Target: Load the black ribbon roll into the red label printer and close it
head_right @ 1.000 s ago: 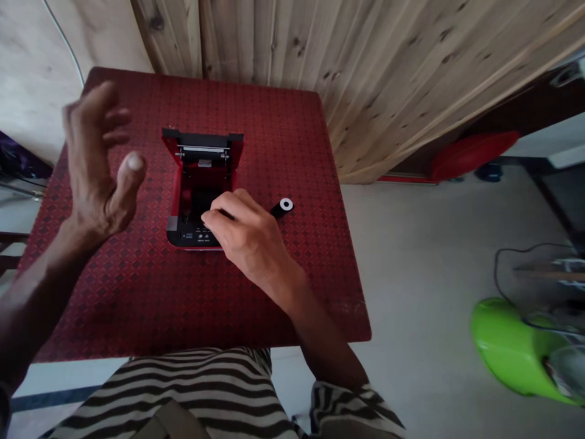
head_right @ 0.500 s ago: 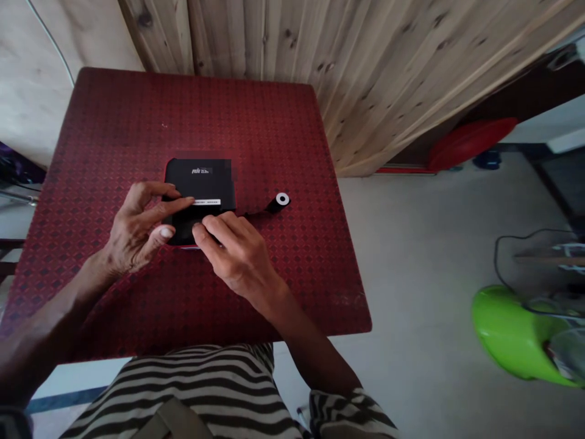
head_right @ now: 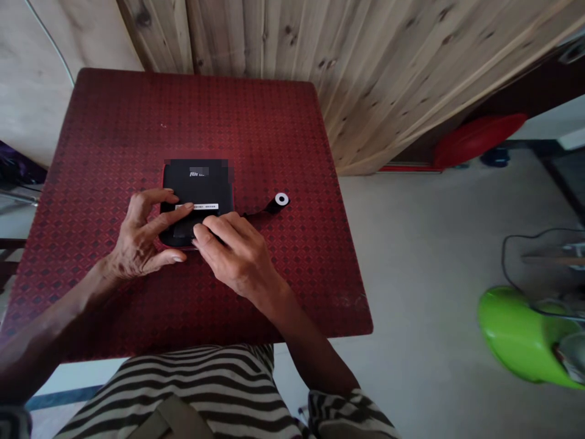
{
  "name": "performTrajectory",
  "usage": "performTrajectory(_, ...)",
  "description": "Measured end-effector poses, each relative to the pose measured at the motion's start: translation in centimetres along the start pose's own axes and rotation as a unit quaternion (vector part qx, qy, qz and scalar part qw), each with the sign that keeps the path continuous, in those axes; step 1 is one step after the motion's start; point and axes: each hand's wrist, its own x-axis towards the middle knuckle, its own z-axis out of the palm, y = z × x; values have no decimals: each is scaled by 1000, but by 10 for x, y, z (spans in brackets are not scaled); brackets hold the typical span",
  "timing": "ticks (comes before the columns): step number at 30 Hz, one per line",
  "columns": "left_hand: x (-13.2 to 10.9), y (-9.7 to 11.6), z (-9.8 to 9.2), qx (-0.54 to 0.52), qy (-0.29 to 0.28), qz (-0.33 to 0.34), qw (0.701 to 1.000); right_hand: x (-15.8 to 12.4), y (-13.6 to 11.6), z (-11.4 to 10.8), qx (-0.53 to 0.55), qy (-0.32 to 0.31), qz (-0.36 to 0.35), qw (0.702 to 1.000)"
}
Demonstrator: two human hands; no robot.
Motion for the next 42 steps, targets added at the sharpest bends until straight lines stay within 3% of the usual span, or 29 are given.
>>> performTrajectory(3,-3,9,-1,-5,-3,-22,1000,-3,1,-5,30,42,35,998)
performTrajectory(6,-10,19,-6,12,40,-53,998,-13,7,-3,72,116,130,982)
performTrajectory(10,-24,23,-7,68,82,-60,993,-31,20,20,140,177,284,932)
performTrajectory(12,-29,19,-5,96,78,-35,992,-36,25,35,146,175,311,923)
performTrajectory(16,-32,13,0,133,93,-8,987,-36,30,52,135,164,264,941)
performTrajectory(23,-29,18,-4,123,81,-29,989,-37,31,53,106,148,232,955)
performTrajectory(33,-21,22,-11,76,100,-62,990,-39,31,58,144,178,218,949)
performTrajectory(42,-19,21,-14,71,63,-77,993,-38,30,60,134,181,219,949)
